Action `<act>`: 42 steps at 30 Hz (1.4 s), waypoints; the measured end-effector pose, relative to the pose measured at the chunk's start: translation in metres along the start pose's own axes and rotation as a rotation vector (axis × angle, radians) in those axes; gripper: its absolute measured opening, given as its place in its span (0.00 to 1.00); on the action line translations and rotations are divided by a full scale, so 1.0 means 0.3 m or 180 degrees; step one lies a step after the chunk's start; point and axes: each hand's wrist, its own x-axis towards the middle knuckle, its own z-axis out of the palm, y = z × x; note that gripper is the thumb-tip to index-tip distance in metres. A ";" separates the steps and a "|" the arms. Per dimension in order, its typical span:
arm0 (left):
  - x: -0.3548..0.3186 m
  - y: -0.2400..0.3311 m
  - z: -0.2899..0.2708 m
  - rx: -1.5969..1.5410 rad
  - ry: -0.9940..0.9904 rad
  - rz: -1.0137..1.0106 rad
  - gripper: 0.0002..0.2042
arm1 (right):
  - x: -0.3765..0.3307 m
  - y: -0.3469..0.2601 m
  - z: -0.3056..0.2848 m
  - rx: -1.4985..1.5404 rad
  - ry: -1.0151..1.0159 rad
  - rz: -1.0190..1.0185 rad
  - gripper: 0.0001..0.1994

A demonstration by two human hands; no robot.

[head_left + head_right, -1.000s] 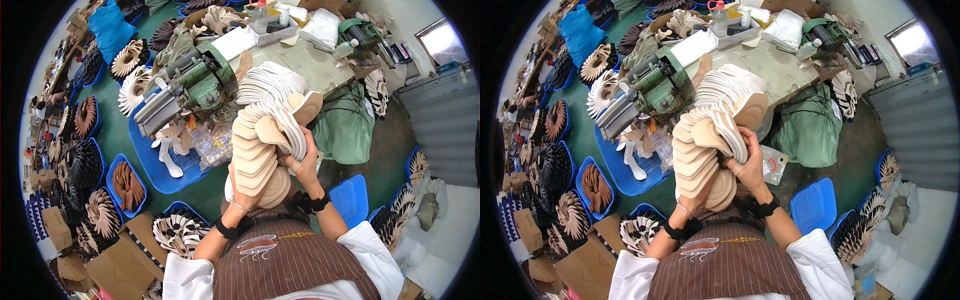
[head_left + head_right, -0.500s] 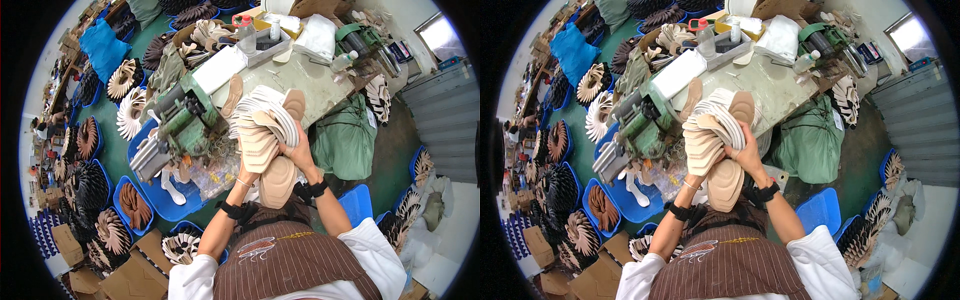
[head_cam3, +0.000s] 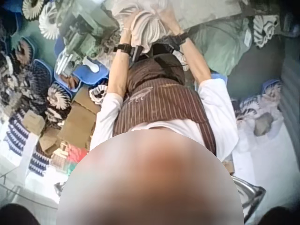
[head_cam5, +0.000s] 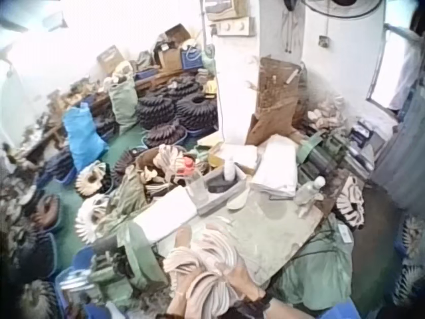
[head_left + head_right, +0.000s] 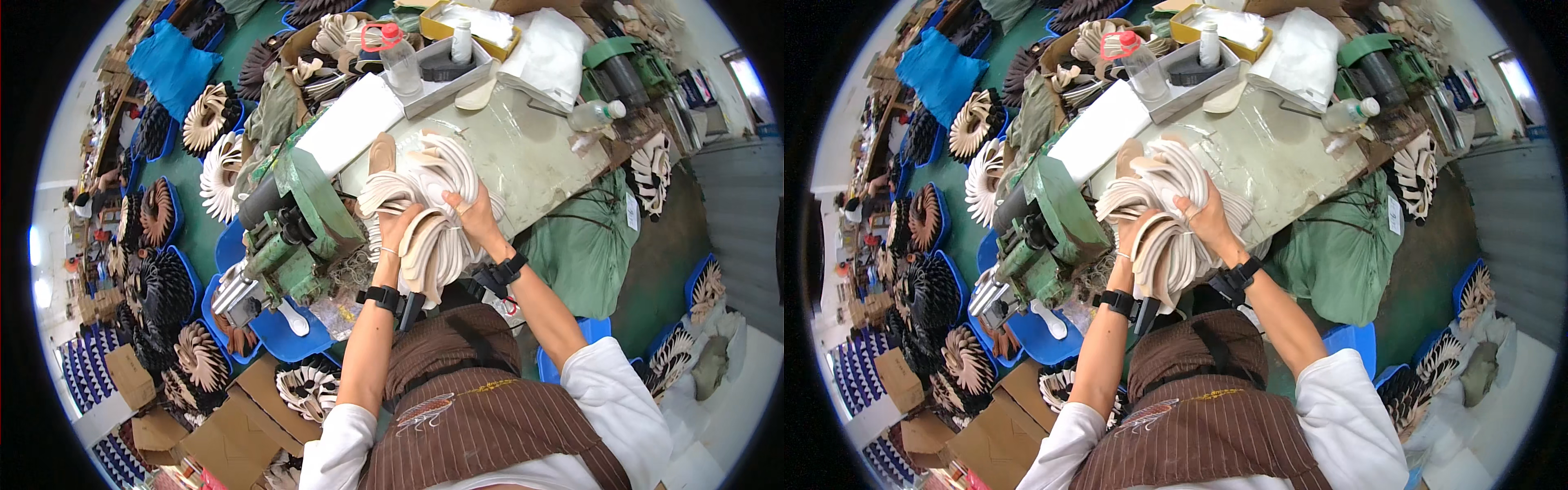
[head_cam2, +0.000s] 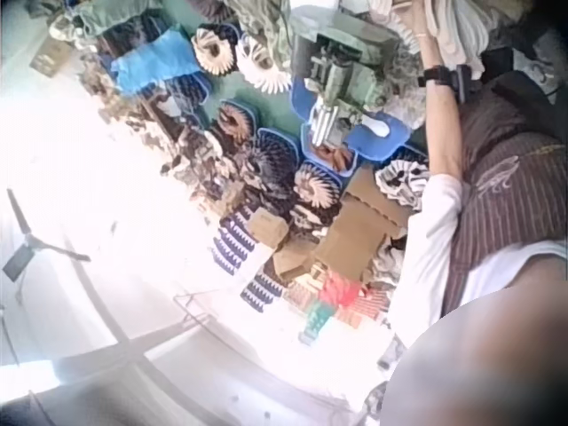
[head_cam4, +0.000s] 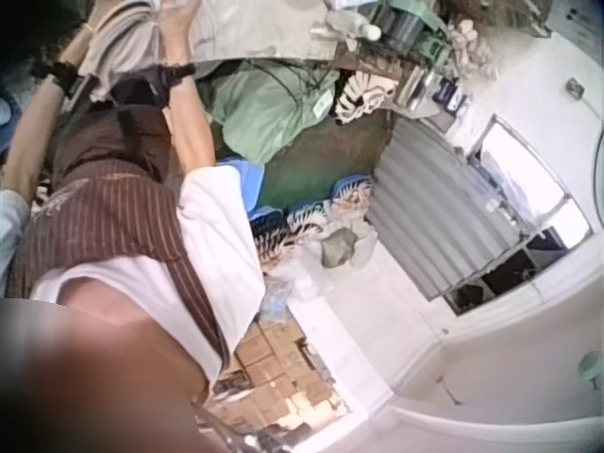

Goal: The person is using a rolling machine to press and shape shoe soles, then organizing them in containers.

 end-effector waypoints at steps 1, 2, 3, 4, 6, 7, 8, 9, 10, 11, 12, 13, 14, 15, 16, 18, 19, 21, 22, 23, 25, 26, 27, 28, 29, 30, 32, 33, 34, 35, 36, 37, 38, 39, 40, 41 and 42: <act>0.013 -0.012 0.007 -0.0585 -0.0257 -0.0447 0.16 | 0.030 -0.002 -0.023 -0.0553 -0.0198 -0.0469 0.24; 0.037 -0.064 -0.062 -0.1014 -0.0287 -0.0535 0.16 | 0.050 -0.045 0.017 -0.0481 -0.0311 -0.0455 0.24; 0.041 -0.070 -0.040 -0.1019 -0.0292 -0.0574 0.16 | 0.071 -0.094 0.002 -0.0740 -0.0510 -0.0512 0.24; 0.037 -0.073 -0.022 -0.1530 -0.0185 -0.0928 0.16 | 0.089 -0.114 -0.012 -0.0995 -0.0718 -0.0571 0.23; 0.044 -0.078 -0.031 -0.2038 -0.0020 -0.1201 0.17 | 0.129 -0.095 -0.008 -0.0863 -0.0649 -0.0618 0.23; 0.059 -0.082 -0.036 -0.1036 0.0060 -0.0400 0.20 | 0.140 -0.063 -0.002 -0.0644 -0.0119 -0.0554 0.23; 0.065 -0.086 -0.054 -0.0025 0.0170 0.0393 0.24 | 0.151 -0.036 0.018 -0.0414 0.0380 -0.0482 0.23; 0.053 0.017 0.087 0.0742 0.0070 0.0200 0.26 | 0.174 0.003 -0.064 -0.0370 0.1189 -0.0530 0.21; 0.035 0.058 0.110 0.0775 0.0062 0.0300 0.24 | 0.188 0.020 -0.081 -0.0377 0.1214 -0.0540 0.21; 0.034 0.051 0.083 0.0742 0.0051 0.0320 0.23 | 0.201 0.030 -0.074 0.0209 0.1917 -0.0463 0.20; 0.044 0.034 0.074 0.0699 -0.0013 0.0328 0.22 | 0.216 0.053 -0.090 0.0782 0.2652 -0.0391 0.20; 0.046 0.057 0.132 0.0718 -0.0253 0.0138 0.25 | 0.224 0.126 -0.206 0.0907 0.2724 -0.0258 0.21; 0.061 0.009 0.088 0.0723 -0.0221 0.0139 0.25 | 0.216 0.122 -0.186 0.0918 0.2699 -0.0240 0.21; 0.090 -0.080 -0.008 0.0515 -0.0235 0.0202 0.23 | 0.206 0.102 -0.130 0.0578 0.2215 -0.0261 0.23; 0.110 -0.151 -0.089 0.0306 -0.0263 0.0261 0.21 | 0.195 0.078 -0.083 0.0235 0.1738 -0.0294 0.25; 0.116 -0.220 -0.116 -0.1722 -0.0410 -0.0327 0.18 | 0.176 0.003 -0.057 -0.0484 0.0559 -0.0701 0.25; 0.093 -0.248 -0.113 -0.1724 -0.0479 -0.0367 0.18 | 0.174 -0.021 -0.071 -0.0632 0.0198 -0.0484 0.28; 0.123 -0.246 -0.095 -0.1720 -0.0581 -0.0375 0.18 | 0.170 -0.027 -0.086 -0.0768 -0.0189 -0.0283 0.32; 0.154 -0.237 -0.081 -0.1720 -0.0618 -0.0364 0.18 | 0.167 -0.009 -0.091 -0.0700 -0.0599 -0.0166 0.36; 0.162 -0.242 -0.073 -0.1720 -0.0659 -0.0358 0.18 | 0.171 -0.004 -0.095 -0.0633 -0.1004 -0.0044 0.40; 0.161 -0.244 -0.089 -0.1721 -0.0722 -0.0333 0.18 | 0.186 -0.004 -0.112 -0.0825 -0.1479 -0.0162 0.44; 0.146 -0.255 -0.109 -0.1719 -0.0757 -0.0336 0.17 | 0.188 -0.013 -0.113 -0.1008 -0.1920 -0.0269 0.48; 0.157 -0.262 -0.113 -0.1716 -0.0790 -0.0339 0.17 | 0.185 -0.025 -0.120 -0.0994 -0.2047 0.0024 0.55; 0.091 -0.282 -0.157 -0.1714 -0.0823 -0.0341 0.17 | 0.178 -0.034 -0.120 -0.0997 -0.2061 0.0033 0.55; 0.088 -0.293 -0.154 -0.1714 -0.0868 -0.0348 0.17 | 0.170 -0.041 -0.125 -0.1352 -0.2170 -0.0003 0.57; 0.091 -0.304 -0.149 -0.1714 -0.0918 -0.0358 0.17 | 0.161 -0.045 -0.129 -0.1709 -0.2272 -0.0038 0.59; 0.037 -0.322 -0.164 -0.1713 -0.1013 -0.0380 0.17 | 0.141 -0.043 -0.094 -0.2208 -0.2211 -0.0123 0.61; 0.054 -0.317 -0.154 -0.1711 -0.1027 -0.0368 0.17 | 0.135 -0.040 -0.065 -0.2677 -0.2177 -0.0240 0.63; 0.092 -0.310 -0.126 -0.1707 -0.1042 -0.0359 0.17 | 0.132 -0.039 -0.046 -0.2670 -0.2210 -0.0243 0.63; 0.089 -0.312 -0.137 -0.1700 -0.1091 -0.0361 0.17 | 0.136 -0.033 -0.042 -0.2431 -0.1994 -0.0211 0.60; 0.068 -0.315 -0.156 -0.1690 -0.1134 -0.0361 0.17 | 0.139 -0.030 -0.039 -0.2186 -0.1782 -0.0181 0.58; 0.104 -0.313 -0.140 -0.1676 -0.1166 -0.0357 0.17 | 0.145 -0.028 -0.038 -0.2180 -0.1795 -0.0182 0.58; 0.167 -0.272 -0.149 -0.1646 -0.1075 -0.0297 0.17 | 0.142 -0.020 0.012 -0.1733 -0.1530 0.0149 0.55; 0.187 -0.258 -0.171 -0.1619 -0.0994 -0.0259 0.17 | 0.134 -0.003 0.056 -0.1303 -0.1253 0.0512 0.53; 0.175 -0.253 -0.186 -0.1604 -0.1008 -0.0253 0.17 | 0.125 0.025 0.064 -0.1291 -0.1284 0.0518 0.53; 0.104 -0.010 0.147 -0.0525 -0.0104 -0.0688 0.16 | 0.141 0.102 -0.148 -0.1150 -0.0480 0.0294 0.49; 0.082 0.025 0.142 -0.0501 -0.0073 -0.0654 0.16 | 0.136 0.127 -0.139 -0.0734 -0.0180 -0.0040 0.45</act>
